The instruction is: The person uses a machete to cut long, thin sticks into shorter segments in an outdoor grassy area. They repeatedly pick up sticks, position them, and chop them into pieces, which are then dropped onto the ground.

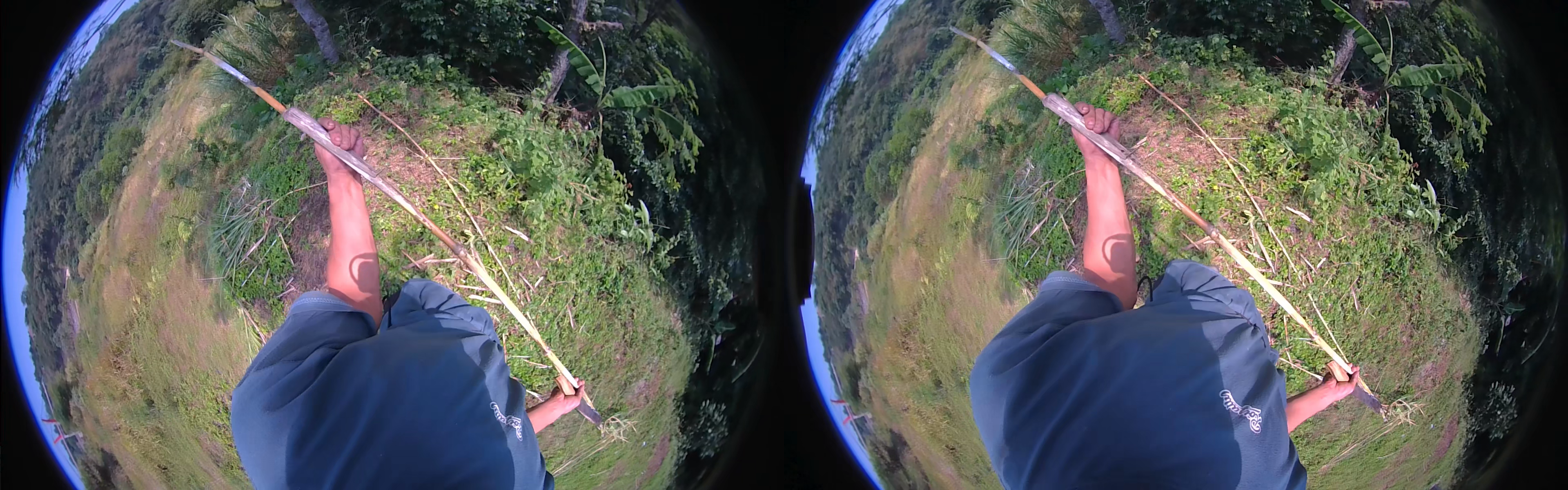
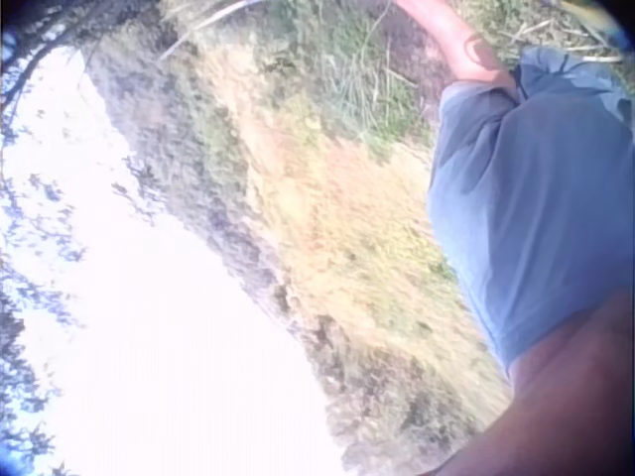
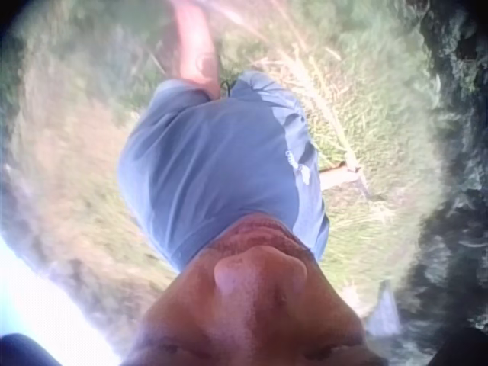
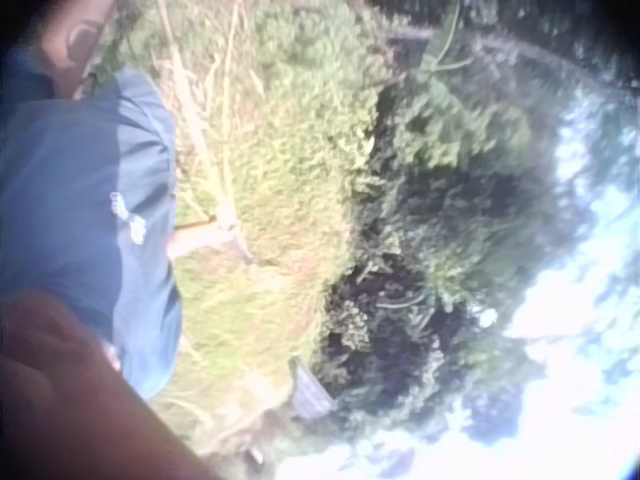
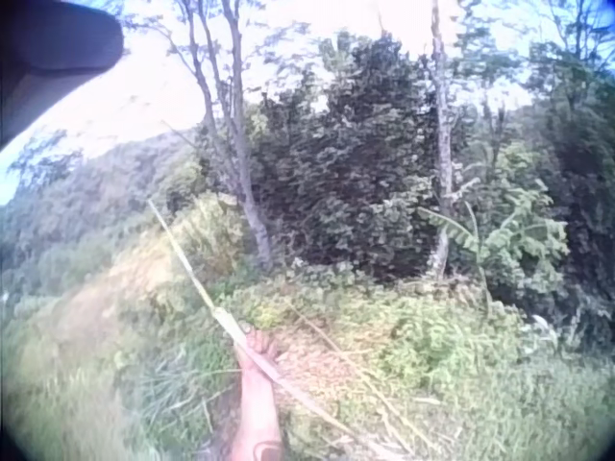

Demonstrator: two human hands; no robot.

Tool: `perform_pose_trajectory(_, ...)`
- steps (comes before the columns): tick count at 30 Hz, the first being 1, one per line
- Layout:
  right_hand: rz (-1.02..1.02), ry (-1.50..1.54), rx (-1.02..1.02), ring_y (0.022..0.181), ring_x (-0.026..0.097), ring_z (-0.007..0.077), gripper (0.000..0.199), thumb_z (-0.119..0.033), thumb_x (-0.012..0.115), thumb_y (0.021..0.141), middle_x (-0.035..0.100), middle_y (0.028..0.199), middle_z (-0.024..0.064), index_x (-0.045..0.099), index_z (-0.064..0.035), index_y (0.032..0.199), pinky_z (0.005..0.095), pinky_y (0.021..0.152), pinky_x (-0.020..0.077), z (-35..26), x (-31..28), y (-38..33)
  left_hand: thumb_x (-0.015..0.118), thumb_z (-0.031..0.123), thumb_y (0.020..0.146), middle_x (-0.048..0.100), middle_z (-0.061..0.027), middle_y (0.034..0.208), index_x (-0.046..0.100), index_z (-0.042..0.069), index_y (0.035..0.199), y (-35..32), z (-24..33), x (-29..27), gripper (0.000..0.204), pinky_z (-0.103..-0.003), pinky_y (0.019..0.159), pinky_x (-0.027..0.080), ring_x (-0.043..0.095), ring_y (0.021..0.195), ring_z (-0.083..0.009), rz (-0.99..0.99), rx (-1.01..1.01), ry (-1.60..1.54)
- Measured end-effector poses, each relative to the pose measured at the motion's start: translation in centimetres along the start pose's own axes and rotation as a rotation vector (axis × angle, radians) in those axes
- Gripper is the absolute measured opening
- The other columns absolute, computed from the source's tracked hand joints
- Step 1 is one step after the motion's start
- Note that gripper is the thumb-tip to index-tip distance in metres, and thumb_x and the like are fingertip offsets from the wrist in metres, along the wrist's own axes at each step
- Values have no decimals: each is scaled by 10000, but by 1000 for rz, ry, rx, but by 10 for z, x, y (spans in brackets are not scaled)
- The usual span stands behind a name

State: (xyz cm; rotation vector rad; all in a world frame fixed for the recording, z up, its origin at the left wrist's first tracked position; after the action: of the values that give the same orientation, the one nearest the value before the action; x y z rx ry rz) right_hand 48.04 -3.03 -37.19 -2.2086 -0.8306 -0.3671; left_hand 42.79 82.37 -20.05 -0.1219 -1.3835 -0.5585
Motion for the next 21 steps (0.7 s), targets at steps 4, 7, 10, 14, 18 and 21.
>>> perform_pose_trajectory(4, -110, 30, 12, 742, 616, 206, 116, -143, 568, 901, 639, 812, 76, 624, -41, 899, 402, 678, 539, -22, -5, -4, 542, 376, 954, 564, -82, 547, 641, 6, 858, 24, 59, 15, 395, -345, 468, 395, 531, 485, -153, 110, 547, 1682)
perform_pose_trajectory(7, -212, 48, 11, 735, 629, 202, 109, -138, 585, 893, 654, 815, 75, 636, -41, 894, 393, 675, 554, -32, -13, -16, 539, 389, 915, 662, -150, 685, 706, 62, 829, 41, 131, -6, 377, -439, 651, 457, 638, 682, -336, 802, 352, 1924)
perform_pose_trajectory(10, -282, -139, -142, 735, 636, 200, 110, -136, 591, 892, 661, 828, 77, 642, -38, 897, 386, 673, 564, -57, -58, 37, 487, 440, 928, 582, -216, 1214, 529, 4, 1224, 59, 175, -91, 529, -499, 815, 484, 634, 962, -379, 986, 172, 2389)
perform_pose_trajectory(14, -364, -215, -272, 751, 640, 202, 123, -130, 588, 896, 667, 878, 85, 646, -26, 927, 375, 681, 574, -79, -105, 48, 470, 519, 937, 562, -257, 1172, 416, -21, 1272, 20, 95, -8, 637, -441, 738, 545, 645, 944, -327, 251, -148, 577)
perform_pose_trajectory(18, -222, -68, -34, 734, 640, 202, 119, -129, 582, 899, 666, 853, 82, 643, -28, 909, 376, 669, 574, -43, -54, 9, 650, 175, 885, 629, -150, 841, 421, -14, 1177, 43, 140, -23, 416, -264, 410, 479, 629, 531, -208, 425, 111, 972)
perform_pose_trajectory(21, -217, -31, 20, 722, 640, 202, 119, -129, 577, 902, 666, 834, 79, 642, -29, 895, 377, 660, 574, -47, -42, -22, 661, 158, 861, 627, -140, 702, 557, -34, 999, 93, 165, -45, 258, -290, 425, 472, 643, 567, -200, 628, 152, 1346)
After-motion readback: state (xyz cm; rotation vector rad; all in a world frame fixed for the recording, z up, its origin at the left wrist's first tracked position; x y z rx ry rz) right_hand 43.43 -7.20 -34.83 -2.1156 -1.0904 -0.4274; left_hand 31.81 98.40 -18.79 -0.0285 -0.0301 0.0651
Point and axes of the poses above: each hand's wrist, its own y-axis towards the middle knuckle, its own x-axis out of the palm, z = x × y, the point moved 3 cm from there along y, towards the middle knuckle
